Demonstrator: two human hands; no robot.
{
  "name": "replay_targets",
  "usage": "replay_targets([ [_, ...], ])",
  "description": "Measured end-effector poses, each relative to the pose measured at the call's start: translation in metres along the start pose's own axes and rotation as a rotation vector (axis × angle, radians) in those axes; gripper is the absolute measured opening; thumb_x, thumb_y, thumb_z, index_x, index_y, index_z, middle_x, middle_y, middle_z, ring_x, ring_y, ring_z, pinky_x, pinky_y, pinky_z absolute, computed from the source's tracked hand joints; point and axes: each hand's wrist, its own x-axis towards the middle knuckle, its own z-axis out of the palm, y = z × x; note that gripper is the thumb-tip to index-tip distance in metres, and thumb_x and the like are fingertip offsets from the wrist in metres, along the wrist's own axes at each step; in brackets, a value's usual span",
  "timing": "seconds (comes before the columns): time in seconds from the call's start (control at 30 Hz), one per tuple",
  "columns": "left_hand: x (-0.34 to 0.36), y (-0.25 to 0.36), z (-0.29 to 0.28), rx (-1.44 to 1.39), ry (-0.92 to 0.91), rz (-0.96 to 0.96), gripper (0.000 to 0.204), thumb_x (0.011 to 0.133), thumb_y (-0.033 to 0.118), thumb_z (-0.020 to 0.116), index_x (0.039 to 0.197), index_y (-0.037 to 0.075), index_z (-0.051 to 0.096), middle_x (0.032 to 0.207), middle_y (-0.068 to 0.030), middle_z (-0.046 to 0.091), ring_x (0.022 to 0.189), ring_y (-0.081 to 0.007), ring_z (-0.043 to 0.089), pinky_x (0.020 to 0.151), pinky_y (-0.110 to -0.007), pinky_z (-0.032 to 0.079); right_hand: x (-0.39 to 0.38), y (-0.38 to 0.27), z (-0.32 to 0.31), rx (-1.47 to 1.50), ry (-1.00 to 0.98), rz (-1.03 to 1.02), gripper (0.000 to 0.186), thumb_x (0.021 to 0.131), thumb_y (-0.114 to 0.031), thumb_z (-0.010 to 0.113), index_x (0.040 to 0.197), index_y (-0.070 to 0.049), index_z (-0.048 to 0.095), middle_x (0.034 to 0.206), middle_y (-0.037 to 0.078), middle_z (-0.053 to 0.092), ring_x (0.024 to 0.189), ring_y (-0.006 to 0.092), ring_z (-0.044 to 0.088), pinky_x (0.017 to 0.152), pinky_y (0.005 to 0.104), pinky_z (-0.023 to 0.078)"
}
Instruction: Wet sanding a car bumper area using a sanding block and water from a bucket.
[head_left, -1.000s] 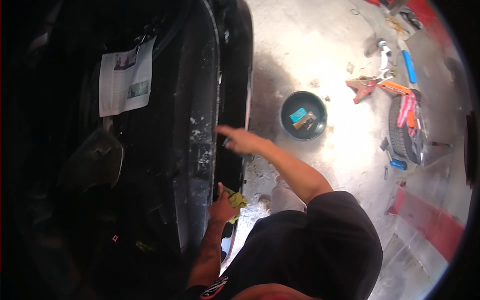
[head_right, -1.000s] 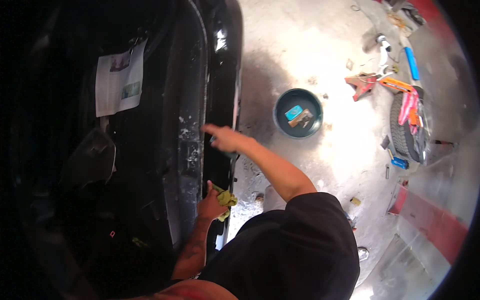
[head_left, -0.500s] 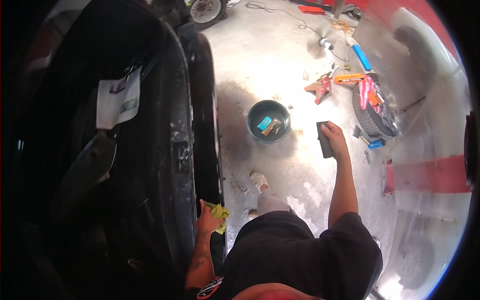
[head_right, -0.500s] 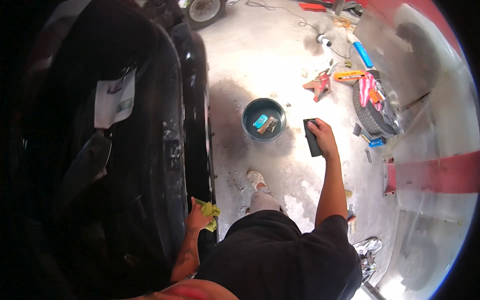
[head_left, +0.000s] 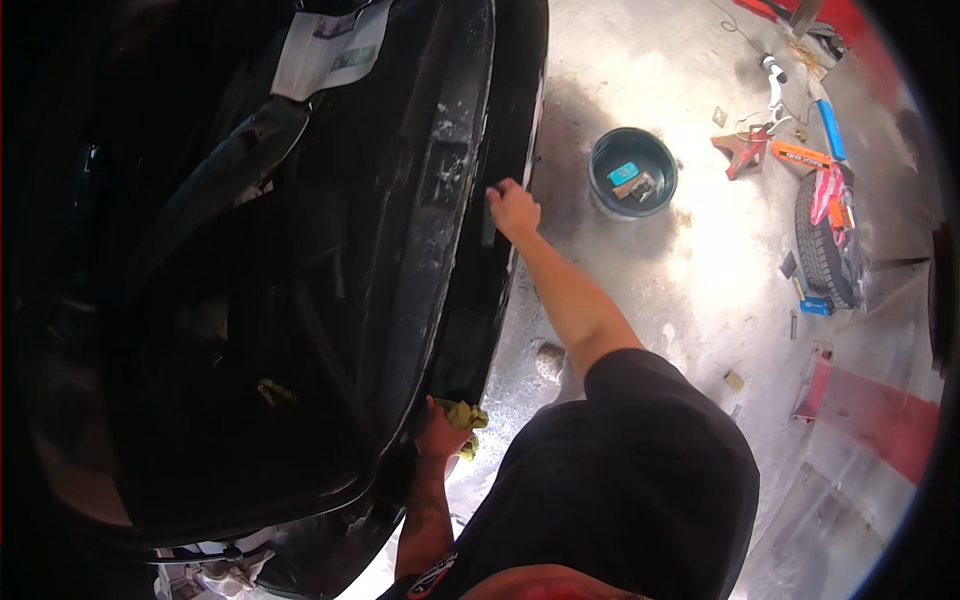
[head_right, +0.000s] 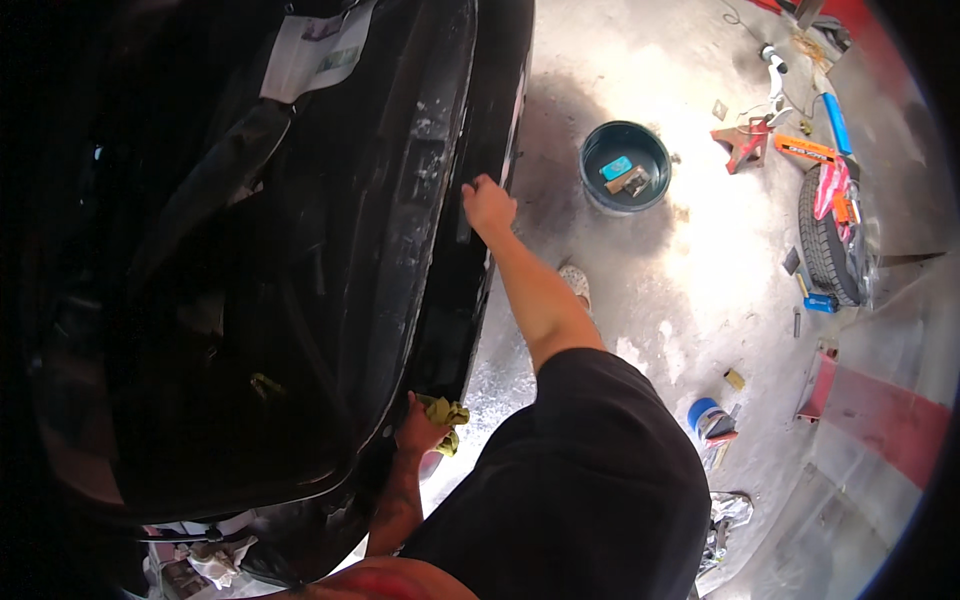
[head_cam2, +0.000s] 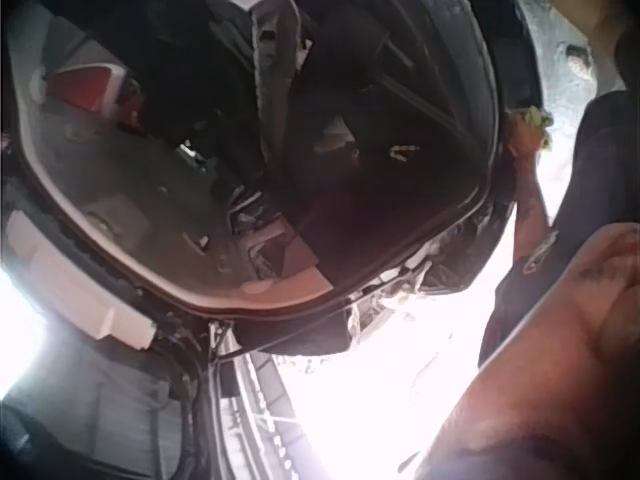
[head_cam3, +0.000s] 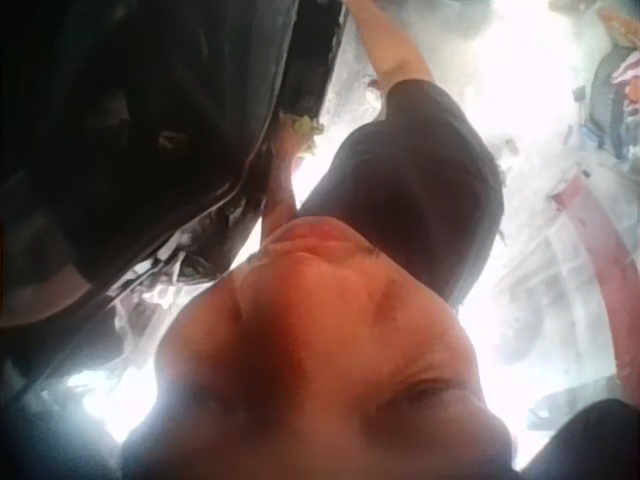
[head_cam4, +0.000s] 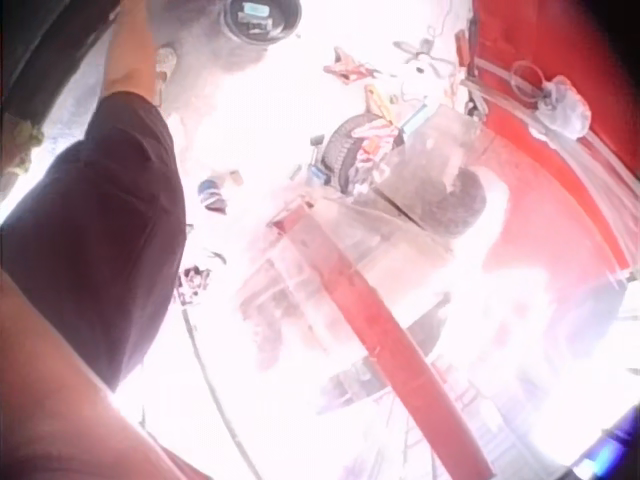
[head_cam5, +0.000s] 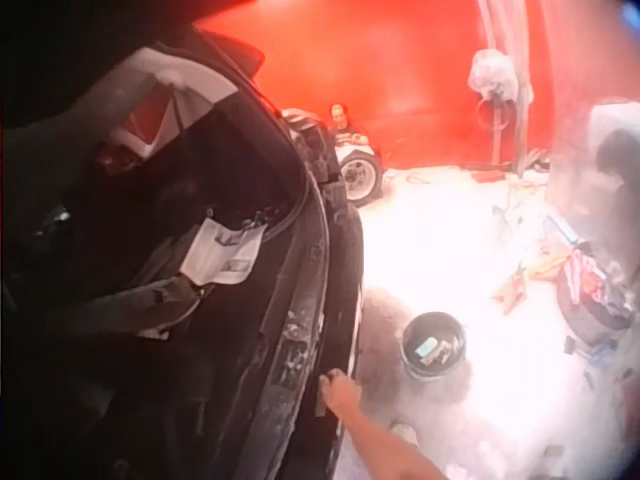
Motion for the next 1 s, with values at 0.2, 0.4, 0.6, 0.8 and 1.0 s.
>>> replay_targets([
  [0.2,-0.024,-0.015,0.006,-0.012,-0.077,-0.081,0.113,0.07,0.042,0.082,0.154,-0.001,0.021,0.154,-0.0186,0.041,0.124,-0.0326,0.06,0.1,-0.046,0.05,-0.047,0.013,0.058,-0.172,0.323,-0.158,0.016,0.088,-0.025,0.065,0.093,-0.01,0.066,0.091,0.01,0.071,0.096,0.0322,0.058,0.083,0.0481,0.041],
  [0.4,-0.014,0.001,-0.018,-0.065,-0.165,-0.141,0.118,0.068,0.045,0.084,0.155,-0.003,0.019,0.133,-0.0217,0.061,0.117,-0.0345,0.064,0.097,-0.044,0.051,-0.156,0.037,0.087,-0.105,0.162,-0.264,0.016,0.079,-0.019,0.073,0.09,-0.013,0.062,0.09,0.006,0.063,0.093,0.0305,0.056,0.08,0.0466,0.038],
  [0.6,-0.006,-0.001,-0.024,-0.071,0.019,0.01,0.084,0.066,0.036,0.087,0.132,-0.001,0.051,0.116,-0.0203,0.068,0.11,-0.0355,0.066,0.093,-0.044,0.053,0.002,0.016,0.059,-0.242,0.427,-0.363,0.017,0.082,-0.023,0.071,0.093,-0.013,0.063,0.09,0.006,0.063,0.092,0.0303,0.056,0.078,0.0459,0.039],
  [0.8,0.002,0.051,-0.057,-0.22,0.107,0.127,0.062,0.066,0.023,0.087,0.117,0.004,0.059,0.112,-0.0216,0.068,0.108,-0.0387,0.066,0.09,-0.045,0.053,0.124,0.012,0.003,0.06,0.214,-0.209,0.027,0.09,-0.032,0.065,0.101,-0.008,0.065,0.099,0.017,0.07,0.099,0.0377,0.067,0.083,0.0517,0.05],
  [1.0,0.044,0.153,-0.117,-0.316,0.331,0.302,0.07,0.07,0.017,0.082,0.131,0.007,0.05,0.135,-0.0221,0.055,0.12,-0.0411,0.057,0.1,-0.046,0.048,0.093,0.136,-0.024,0.354,0.093,-0.187,0.035,0.089,-0.034,0.067,0.084,0.001,0.062,0.081,0.02,0.063,0.077,0.0347,0.061,0.071,0.0433,0.046],
])
